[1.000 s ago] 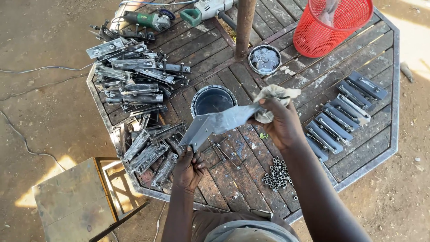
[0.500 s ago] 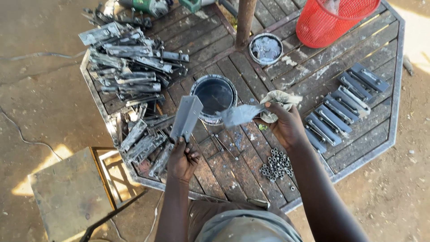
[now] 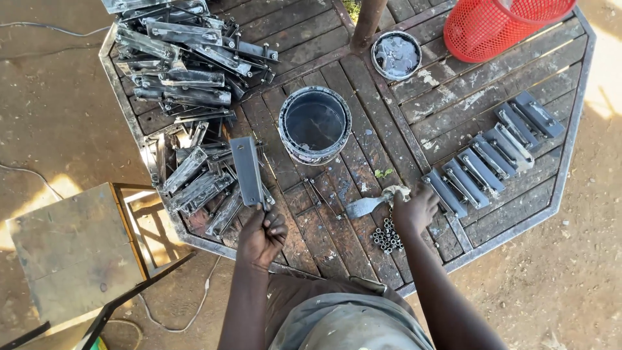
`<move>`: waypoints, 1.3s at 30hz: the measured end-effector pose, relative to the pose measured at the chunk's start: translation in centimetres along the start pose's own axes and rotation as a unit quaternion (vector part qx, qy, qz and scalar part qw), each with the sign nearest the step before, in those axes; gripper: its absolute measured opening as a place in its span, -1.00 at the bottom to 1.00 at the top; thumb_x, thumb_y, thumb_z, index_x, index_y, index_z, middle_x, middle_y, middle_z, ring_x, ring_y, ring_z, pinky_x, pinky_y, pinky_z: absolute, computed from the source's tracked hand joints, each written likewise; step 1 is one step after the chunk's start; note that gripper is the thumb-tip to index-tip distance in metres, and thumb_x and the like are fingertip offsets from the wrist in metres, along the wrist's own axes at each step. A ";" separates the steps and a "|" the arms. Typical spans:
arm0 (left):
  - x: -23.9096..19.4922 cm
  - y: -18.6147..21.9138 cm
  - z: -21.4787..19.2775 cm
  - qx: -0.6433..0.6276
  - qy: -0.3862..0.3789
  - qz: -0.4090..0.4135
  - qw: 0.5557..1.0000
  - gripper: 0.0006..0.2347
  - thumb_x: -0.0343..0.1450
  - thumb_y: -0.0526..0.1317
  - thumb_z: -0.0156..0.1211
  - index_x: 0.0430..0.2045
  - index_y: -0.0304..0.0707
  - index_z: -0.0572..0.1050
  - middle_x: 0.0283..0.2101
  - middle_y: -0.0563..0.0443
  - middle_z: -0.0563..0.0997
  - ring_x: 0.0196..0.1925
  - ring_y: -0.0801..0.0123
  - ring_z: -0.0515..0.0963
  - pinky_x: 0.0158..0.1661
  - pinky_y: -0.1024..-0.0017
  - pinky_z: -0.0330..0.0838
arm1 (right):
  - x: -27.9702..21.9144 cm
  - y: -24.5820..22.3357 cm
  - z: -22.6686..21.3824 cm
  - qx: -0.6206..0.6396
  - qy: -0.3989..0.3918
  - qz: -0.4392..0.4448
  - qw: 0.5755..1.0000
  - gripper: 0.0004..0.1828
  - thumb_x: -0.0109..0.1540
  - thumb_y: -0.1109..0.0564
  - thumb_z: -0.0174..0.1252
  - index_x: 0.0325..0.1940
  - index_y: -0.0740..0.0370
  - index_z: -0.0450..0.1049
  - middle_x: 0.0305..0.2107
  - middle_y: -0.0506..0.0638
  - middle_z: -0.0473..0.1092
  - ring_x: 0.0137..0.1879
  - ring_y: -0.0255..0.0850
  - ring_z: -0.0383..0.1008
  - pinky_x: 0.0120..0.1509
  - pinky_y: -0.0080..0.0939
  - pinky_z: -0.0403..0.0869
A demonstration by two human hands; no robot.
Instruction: Applying a dark sealant or protective coating to metal brackets using a small applicator and a rag on a workshop table.
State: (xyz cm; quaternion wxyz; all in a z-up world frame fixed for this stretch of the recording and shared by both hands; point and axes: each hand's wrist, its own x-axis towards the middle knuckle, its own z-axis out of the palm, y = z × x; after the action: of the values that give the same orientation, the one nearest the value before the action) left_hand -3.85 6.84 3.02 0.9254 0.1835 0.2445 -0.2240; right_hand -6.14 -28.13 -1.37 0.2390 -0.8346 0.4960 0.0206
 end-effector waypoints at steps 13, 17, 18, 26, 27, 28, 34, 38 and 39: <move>-1.2 -2.7 -1.5 -0.154 -0.062 -0.061 0.984 -0.83 0.61 -0.23 -0.08 -0.42 -0.06 0.31 -0.59 0.32 0.07 -0.57 0.71 0.09 -0.50 0.86 0.16 | -8.5 -10.8 10.4 -0.265 -0.274 -0.303 0.873 -0.45 0.30 -0.09 0.09 0.29 0.26 0.32 0.33 0.28 0.16 0.00 0.40 0.55 0.03 0.43 0.55; -2.0 -1.2 -2.0 -0.089 -0.053 -0.035 0.994 -0.81 0.63 -0.20 -0.06 -0.43 -0.05 0.31 -0.57 0.31 0.08 -0.57 0.67 0.11 -0.50 0.84 0.14 | -5.6 -8.1 13.8 -0.260 -0.253 -0.326 0.873 -0.55 0.27 0.00 0.08 0.20 0.23 0.44 -0.02 0.28 0.48 -0.08 0.32 0.60 -0.11 0.36 0.59; -2.4 -0.6 -1.5 -0.069 -0.053 -0.037 0.996 -0.80 0.63 -0.20 -0.06 -0.44 -0.04 0.31 -0.58 0.30 0.08 -0.57 0.66 0.12 -0.50 0.82 0.14 | -5.5 -8.1 13.3 -0.257 -0.249 -0.329 0.874 -0.56 0.25 0.03 0.10 0.18 0.23 0.45 0.02 0.28 0.47 -0.09 0.30 0.61 -0.12 0.35 0.60; -2.4 0.3 0.4 -0.122 -0.071 -0.093 0.986 -0.84 0.60 -0.20 0.04 -0.41 -0.10 0.37 -0.58 0.29 0.08 -0.57 0.66 0.13 -0.50 0.81 0.18 | -7.4 -9.0 7.0 -0.258 -0.183 -0.396 0.862 -0.61 0.21 0.13 0.11 0.12 0.24 0.47 0.03 0.27 0.39 -0.17 0.31 0.60 -0.19 0.32 0.64; -2.2 0.5 0.7 -0.122 -0.069 -0.095 0.985 -0.84 0.59 -0.22 0.04 -0.42 -0.11 0.36 -0.58 0.28 0.09 -0.58 0.66 0.13 -0.50 0.82 0.16 | -7.4 -9.2 6.5 -0.253 -0.185 -0.402 0.860 -0.63 0.25 0.18 0.06 0.15 0.25 0.47 0.03 0.31 0.39 -0.17 0.30 0.61 -0.20 0.31 0.66; -1.9 0.3 0.7 -0.119 -0.072 -0.097 0.986 -0.84 0.59 -0.22 0.04 -0.42 -0.11 0.36 -0.58 0.28 0.09 -0.58 0.66 0.13 -0.50 0.82 0.16 | -7.0 -9.4 6.5 -0.250 -0.182 -0.401 0.862 -0.63 0.25 0.18 0.06 0.15 0.25 0.47 0.03 0.31 0.39 -0.17 0.30 0.61 -0.20 0.31 0.66; -0.1 -1.1 -0.7 -0.118 -0.080 -0.113 0.983 -0.86 0.60 -0.19 0.03 -0.36 -0.12 0.37 -0.56 0.29 0.10 -0.55 0.68 0.13 -0.48 0.83 0.17 | -4.7 -8.3 8.1 -0.286 -0.205 -0.343 0.871 -0.61 0.25 0.11 0.11 0.14 0.27 0.38 -0.01 0.30 0.42 -0.12 0.32 0.61 -0.14 0.29 0.63; 1.5 -2.1 -0.8 -0.114 -0.076 -0.125 0.983 -0.84 0.61 -0.21 -0.01 -0.39 -0.15 0.36 -0.56 0.27 0.09 -0.55 0.65 0.14 -0.47 0.82 0.17 | -0.7 -3.5 13.1 -0.423 -0.250 -0.435 0.754 -0.80 0.20 0.10 0.12 -0.09 0.11 0.43 -0.19 0.13 0.54 -0.10 0.13 0.62 -0.10 0.14 0.58; 1.8 -2.4 -0.7 -0.115 -0.070 -0.128 0.983 -0.83 0.61 -0.23 -0.01 -0.40 -0.15 0.37 -0.56 0.27 0.09 -0.55 0.66 0.13 -0.46 0.83 0.18 | 0.3 -1.9 14.7 -0.557 -0.234 -0.585 0.541 -0.82 0.24 0.23 0.07 -0.18 0.03 0.55 -0.25 0.00 0.57 -0.14 -0.06 0.63 -0.11 -0.07 0.57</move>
State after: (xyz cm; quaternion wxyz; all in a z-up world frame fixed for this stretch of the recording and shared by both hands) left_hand -3.91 4.59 0.91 0.9187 0.0271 0.2248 -0.3234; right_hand -1.44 -21.50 -13.74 -0.2070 -0.8701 -0.2875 0.3428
